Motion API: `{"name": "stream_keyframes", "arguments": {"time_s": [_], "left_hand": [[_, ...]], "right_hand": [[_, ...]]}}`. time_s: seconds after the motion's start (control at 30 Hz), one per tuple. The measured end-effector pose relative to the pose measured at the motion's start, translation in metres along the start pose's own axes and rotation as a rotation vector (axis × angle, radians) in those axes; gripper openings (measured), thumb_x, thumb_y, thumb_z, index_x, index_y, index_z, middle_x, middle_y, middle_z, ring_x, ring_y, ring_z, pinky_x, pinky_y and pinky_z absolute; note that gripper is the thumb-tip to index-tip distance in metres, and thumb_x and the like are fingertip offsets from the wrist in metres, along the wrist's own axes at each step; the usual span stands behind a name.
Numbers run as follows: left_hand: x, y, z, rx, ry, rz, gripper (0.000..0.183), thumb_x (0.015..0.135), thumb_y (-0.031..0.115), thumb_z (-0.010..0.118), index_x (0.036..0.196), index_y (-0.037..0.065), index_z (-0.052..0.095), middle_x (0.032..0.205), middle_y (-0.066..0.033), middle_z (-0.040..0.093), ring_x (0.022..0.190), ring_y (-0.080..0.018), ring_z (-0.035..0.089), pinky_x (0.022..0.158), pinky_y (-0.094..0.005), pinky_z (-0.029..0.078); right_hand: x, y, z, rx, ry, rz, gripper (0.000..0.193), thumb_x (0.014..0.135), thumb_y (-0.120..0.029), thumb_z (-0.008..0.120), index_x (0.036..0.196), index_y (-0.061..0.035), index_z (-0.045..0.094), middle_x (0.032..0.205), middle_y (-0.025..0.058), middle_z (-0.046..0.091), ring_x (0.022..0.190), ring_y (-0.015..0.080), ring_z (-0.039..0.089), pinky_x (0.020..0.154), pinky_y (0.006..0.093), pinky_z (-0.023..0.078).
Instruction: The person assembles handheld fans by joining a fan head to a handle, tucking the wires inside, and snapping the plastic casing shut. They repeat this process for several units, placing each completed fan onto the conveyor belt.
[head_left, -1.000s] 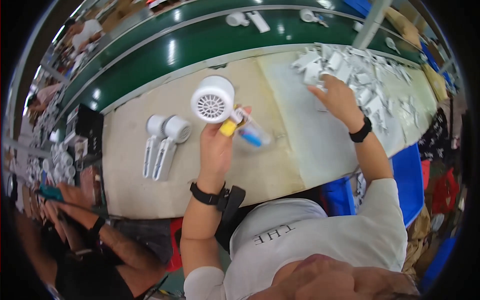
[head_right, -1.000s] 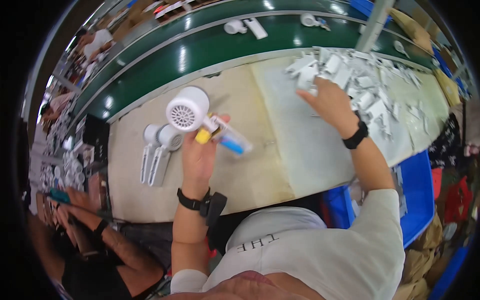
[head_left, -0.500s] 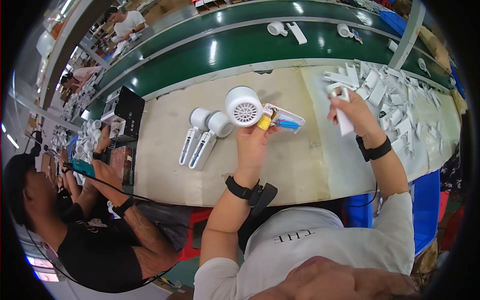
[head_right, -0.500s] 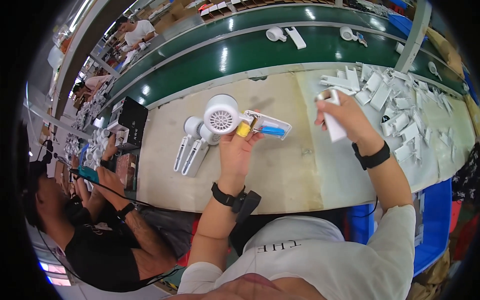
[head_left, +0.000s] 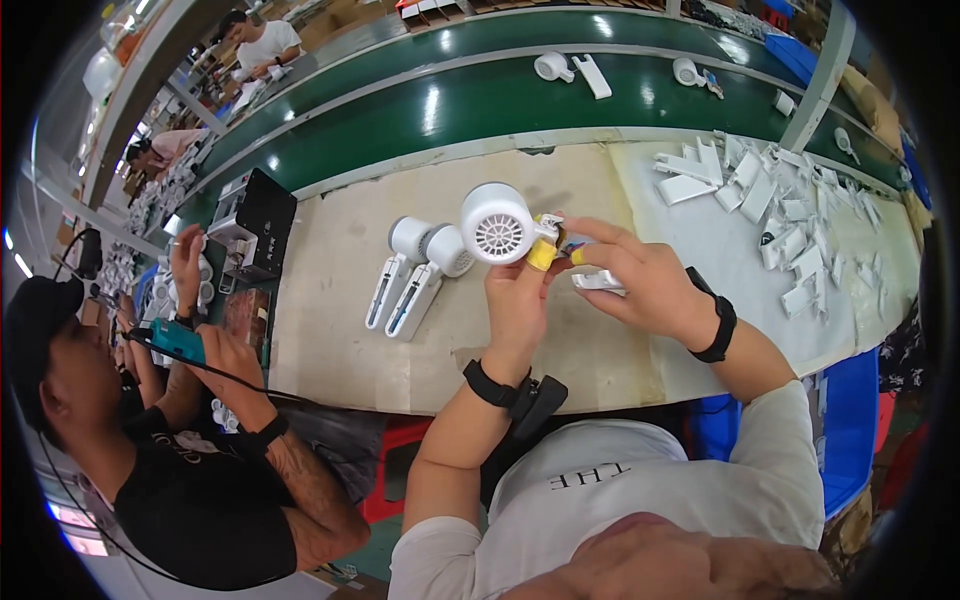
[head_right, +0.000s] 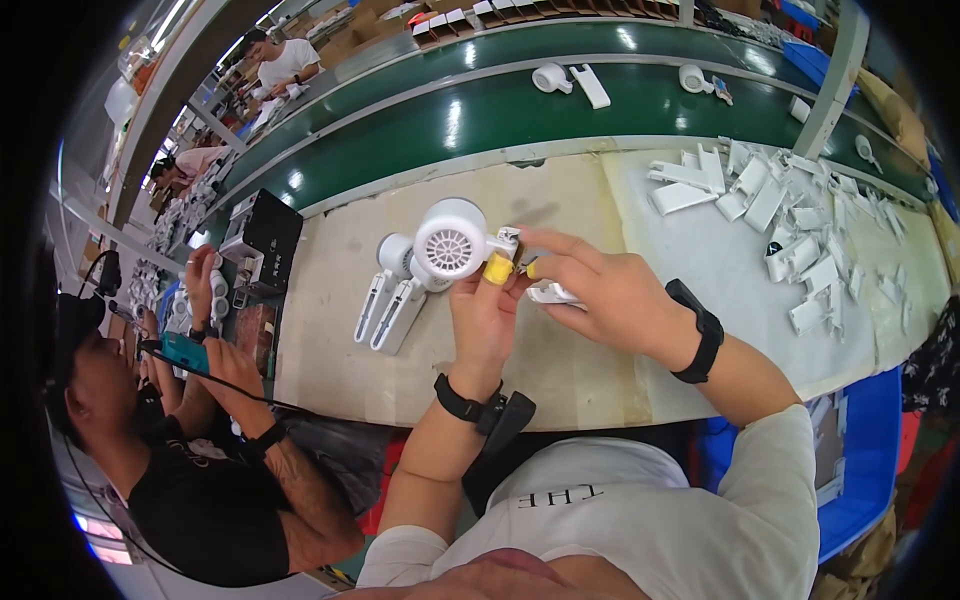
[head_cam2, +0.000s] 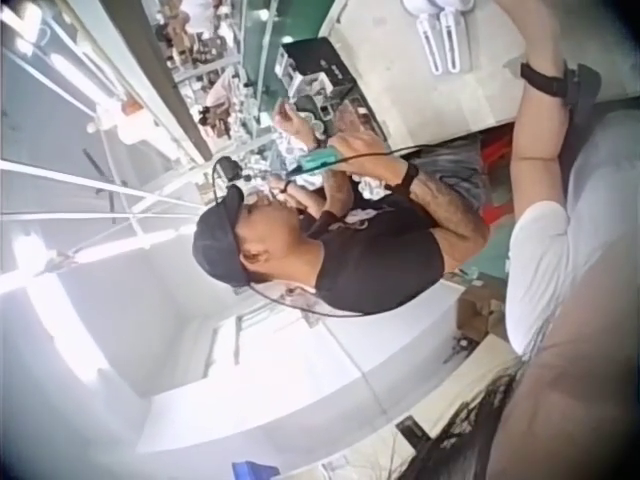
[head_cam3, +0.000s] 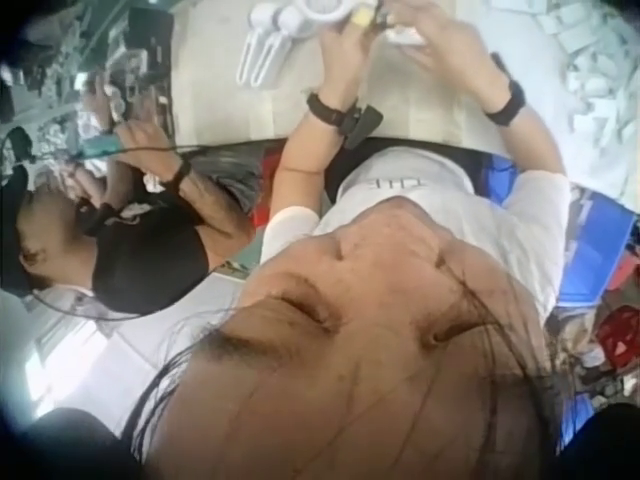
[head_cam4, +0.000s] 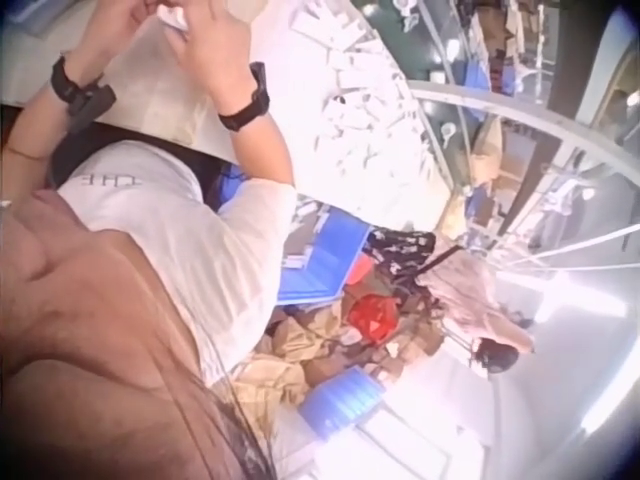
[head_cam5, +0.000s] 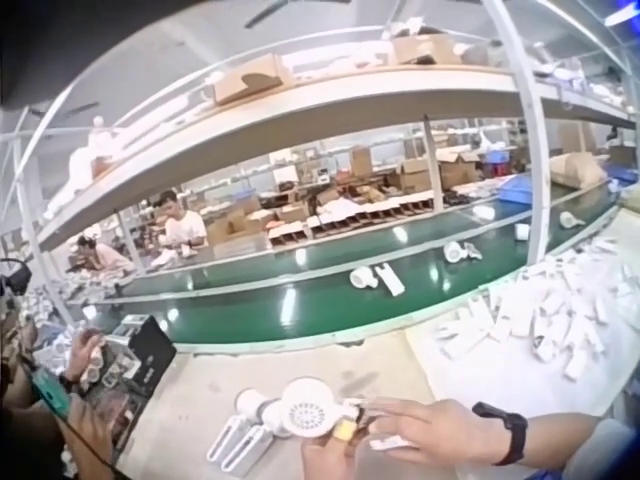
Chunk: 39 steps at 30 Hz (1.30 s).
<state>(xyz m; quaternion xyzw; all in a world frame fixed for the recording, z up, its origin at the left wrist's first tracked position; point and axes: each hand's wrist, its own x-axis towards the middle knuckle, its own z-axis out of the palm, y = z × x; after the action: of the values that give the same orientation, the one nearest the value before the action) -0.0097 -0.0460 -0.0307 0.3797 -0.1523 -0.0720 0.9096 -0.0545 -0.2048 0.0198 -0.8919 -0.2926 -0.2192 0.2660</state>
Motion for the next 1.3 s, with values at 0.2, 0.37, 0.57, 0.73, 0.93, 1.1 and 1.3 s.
{"name": "stream_keyframes", "arguments": {"time_s": [0.2,0.37,0.57,0.73,0.93,1.1,1.3], "left_hand": [[-0.001,0.001,0.000,-0.004,-0.042,0.033,0.035,0.089,0.010,0.056,0.121,-0.001,0.049,0.119,-0.0129,0.055,0.103,-0.0204,0.057,0.082,-0.0339,0.051],[-0.003,0.002,0.003,0.044,-0.029,0.063,0.034,0.088,0.009,0.057,0.120,-0.001,0.050,0.118,-0.0123,0.055,0.103,-0.0191,0.056,0.085,-0.0335,0.050],[-0.001,0.001,-0.008,0.357,-0.047,0.246,0.031,0.085,0.003,0.058,0.116,-0.002,0.053,0.118,-0.0122,0.055,0.102,-0.0177,0.055,0.085,-0.0314,0.048],[-0.002,0.006,0.007,0.067,0.013,0.112,0.028,0.084,0.002,0.061,0.111,-0.003,0.056,0.109,-0.0094,0.060,0.097,-0.0157,0.057,0.084,-0.0291,0.047],[-0.005,0.000,0.001,0.294,0.018,0.204,0.028,0.084,0.004,0.060,0.111,-0.002,0.056,0.108,-0.0087,0.061,0.098,-0.0151,0.057,0.085,-0.0278,0.046],[-0.008,0.002,0.005,0.412,0.030,0.252,0.029,0.083,0.003,0.061,0.112,-0.001,0.056,0.109,-0.0080,0.061,0.098,-0.0147,0.057,0.086,-0.0282,0.045],[-0.005,0.004,0.009,0.605,0.063,0.420,0.034,0.080,-0.001,0.060,0.113,0.000,0.054,0.111,-0.0112,0.060,0.100,-0.0173,0.057,0.087,-0.0306,0.045]], "right_hand": [[0.002,0.000,0.003,0.051,0.029,0.018,0.038,0.069,-0.010,0.072,0.101,-0.0124,0.050,0.126,0.0095,0.051,0.089,0.0264,0.062,0.060,0.0304,0.051],[0.002,-0.002,0.001,-0.008,-0.027,0.014,0.038,0.069,-0.010,0.071,0.101,-0.0116,0.051,0.124,0.0096,0.053,0.091,0.0267,0.062,0.064,0.0297,0.051],[0.008,-0.001,0.004,0.441,0.023,0.223,0.036,0.071,-0.009,0.070,0.103,-0.0102,0.053,0.120,0.0102,0.055,0.101,0.0263,0.058,0.079,0.0309,0.049],[0.004,-0.007,0.008,0.209,0.085,0.115,0.037,0.070,-0.008,0.071,0.103,-0.0102,0.054,0.121,0.0098,0.054,0.104,0.0258,0.058,0.080,0.0311,0.049],[0.001,-0.002,0.010,0.051,0.099,-0.028,0.040,0.068,-0.008,0.073,0.102,-0.0106,0.053,0.123,0.0089,0.054,0.099,0.0250,0.060,0.071,0.0288,0.052],[0.002,-0.005,0.009,0.095,0.098,-0.026,0.043,0.068,-0.008,0.073,0.105,-0.0098,0.050,0.123,0.0097,0.054,0.096,0.0247,0.062,0.066,0.0292,0.052],[0.004,-0.020,0.016,0.635,0.150,0.207,0.039,0.071,-0.002,0.069,0.104,-0.0058,0.049,0.122,0.0113,0.052,0.105,0.0212,0.055,0.086,0.0332,0.045]]}}
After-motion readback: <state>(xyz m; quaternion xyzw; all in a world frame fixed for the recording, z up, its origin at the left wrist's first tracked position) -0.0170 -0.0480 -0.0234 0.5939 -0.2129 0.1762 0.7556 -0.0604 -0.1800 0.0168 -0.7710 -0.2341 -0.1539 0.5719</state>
